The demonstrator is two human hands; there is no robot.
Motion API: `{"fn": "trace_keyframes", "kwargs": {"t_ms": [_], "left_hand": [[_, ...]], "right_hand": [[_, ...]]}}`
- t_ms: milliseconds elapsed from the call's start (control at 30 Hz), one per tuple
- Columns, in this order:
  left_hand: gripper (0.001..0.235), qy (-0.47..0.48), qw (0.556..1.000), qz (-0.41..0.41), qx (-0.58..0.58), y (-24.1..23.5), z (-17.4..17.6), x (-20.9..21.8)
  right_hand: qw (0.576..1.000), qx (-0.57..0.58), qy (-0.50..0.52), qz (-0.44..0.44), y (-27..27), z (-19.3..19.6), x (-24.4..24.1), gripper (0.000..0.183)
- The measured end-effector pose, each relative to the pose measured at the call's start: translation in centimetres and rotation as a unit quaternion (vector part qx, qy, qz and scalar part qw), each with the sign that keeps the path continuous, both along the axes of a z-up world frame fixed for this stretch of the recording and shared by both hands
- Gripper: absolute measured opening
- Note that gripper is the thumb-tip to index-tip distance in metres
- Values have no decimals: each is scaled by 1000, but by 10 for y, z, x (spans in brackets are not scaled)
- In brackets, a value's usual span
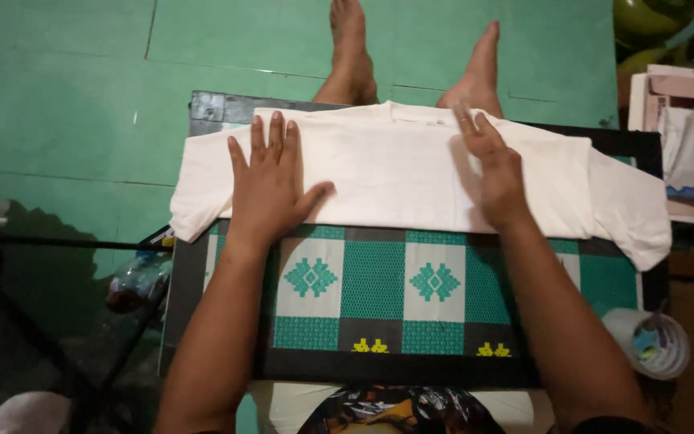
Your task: The person folds a white t-shirt on a low table. They smooth the fabric, fold the sleeves inward, fold the shirt in half, and then unfold it to repeat the process.
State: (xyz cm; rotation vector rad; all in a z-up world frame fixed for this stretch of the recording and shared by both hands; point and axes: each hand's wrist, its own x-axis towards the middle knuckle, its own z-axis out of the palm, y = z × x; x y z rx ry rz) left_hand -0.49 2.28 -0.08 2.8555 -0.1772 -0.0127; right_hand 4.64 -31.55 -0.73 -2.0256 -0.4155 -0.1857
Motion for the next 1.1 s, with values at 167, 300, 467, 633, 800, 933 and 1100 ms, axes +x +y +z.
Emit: {"fn": "trace_keyframes", "kwargs": {"t_ms": [167,300,467,633,800,933,1100], "left_hand": [[78,-47,998,40,-6,19,-13,2],[72,-39,998,55,1,22,-20,3],[70,-28,998,64,5,24,-27,5],[70,-25,997,75,4,21,-22,4],[69,-33,997,73,-6,20,-20,3],[68,-25,997,67,4,26,-20,5],[61,3,998,70,-9,39,-11,4]], "right_hand": [[916,-369,-154,37,75,-5,-2,59],[870,-388,-291,87,125,-2,-10,73],[869,-403,-259,127,130,-15,-16,85],[829,-530,0,177,123,5,0,78],[936,252,167,179,100,-17,4,84],[979,-133,81,135,92,-23,1,89],[899,-339,-233,149,112,-24,-11,69]]}}
